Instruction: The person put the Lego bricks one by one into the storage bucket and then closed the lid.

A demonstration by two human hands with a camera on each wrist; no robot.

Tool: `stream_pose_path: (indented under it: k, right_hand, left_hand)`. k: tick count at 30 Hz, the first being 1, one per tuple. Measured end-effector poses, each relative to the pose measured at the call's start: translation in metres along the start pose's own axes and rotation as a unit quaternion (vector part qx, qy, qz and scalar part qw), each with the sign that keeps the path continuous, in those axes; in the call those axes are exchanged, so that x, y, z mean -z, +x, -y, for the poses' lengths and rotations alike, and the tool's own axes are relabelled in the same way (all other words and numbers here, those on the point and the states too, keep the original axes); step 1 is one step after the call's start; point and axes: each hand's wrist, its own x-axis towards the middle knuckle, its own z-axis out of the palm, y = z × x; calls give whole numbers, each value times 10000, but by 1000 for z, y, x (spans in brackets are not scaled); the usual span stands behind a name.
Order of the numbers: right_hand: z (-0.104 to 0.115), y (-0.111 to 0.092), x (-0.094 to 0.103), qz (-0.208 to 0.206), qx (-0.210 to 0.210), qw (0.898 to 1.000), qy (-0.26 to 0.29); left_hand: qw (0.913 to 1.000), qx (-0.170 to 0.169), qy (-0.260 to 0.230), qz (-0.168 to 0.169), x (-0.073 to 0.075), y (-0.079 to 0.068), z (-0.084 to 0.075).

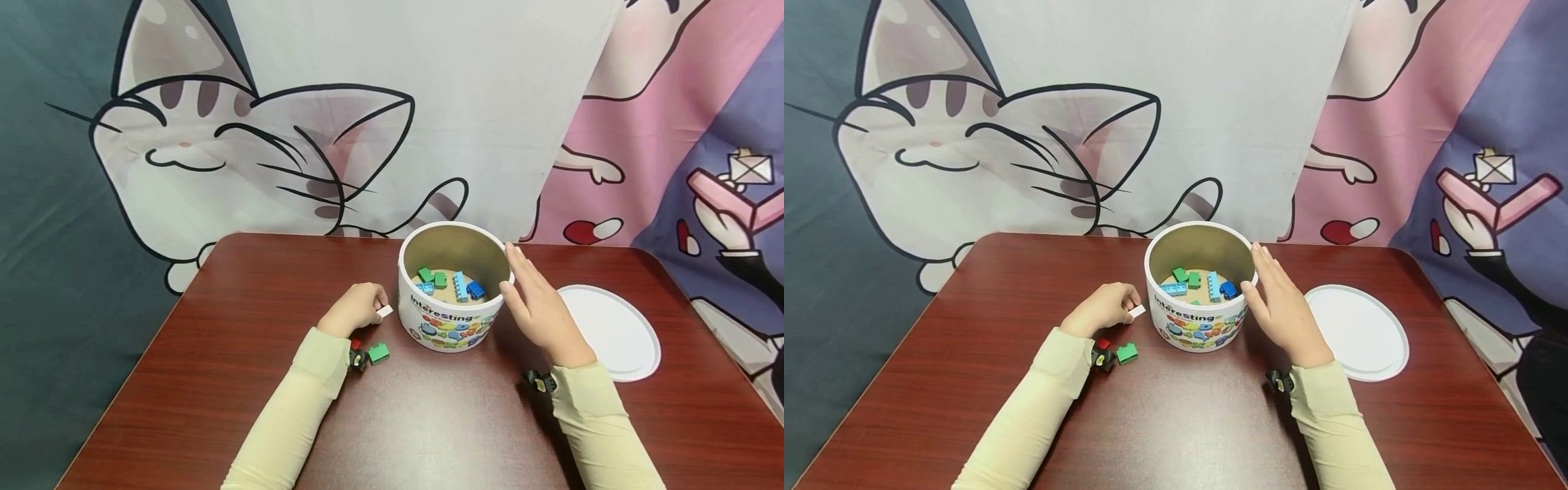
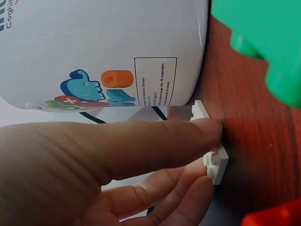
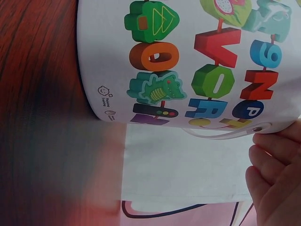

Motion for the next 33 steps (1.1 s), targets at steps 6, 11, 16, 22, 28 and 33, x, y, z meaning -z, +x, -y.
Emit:
stream_pose_path:
  k: [6, 11, 16, 22, 28, 33]
  right_hand:
    - [0, -2, 1, -24, -1, 10000, 28]
    - [-1, -3, 1, -14, -10, 10000, 34]
    - [-1, -3, 1, 8, -25, 10000, 47]
    - [-2, -3, 0, -14, 8, 10000, 32]
    - [-1, -2, 1, 6, 5, 10000, 29]
    - [-1, -1, 0, -11, 77, 10000, 27]
  left_hand:
    - [9999, -94, -56, 46, -1, 1, 1]
    - [9998, -200, -7, 88, -1, 1, 1]
    - [9995, -273, -39, 118, 0, 0, 0]
    - [9992, -295, -262, 90, 2, 0, 2]
    - [9950, -323, -948, -9, 10, 0, 7]
    - [9839, -331, -1752, -87, 18, -1, 14]
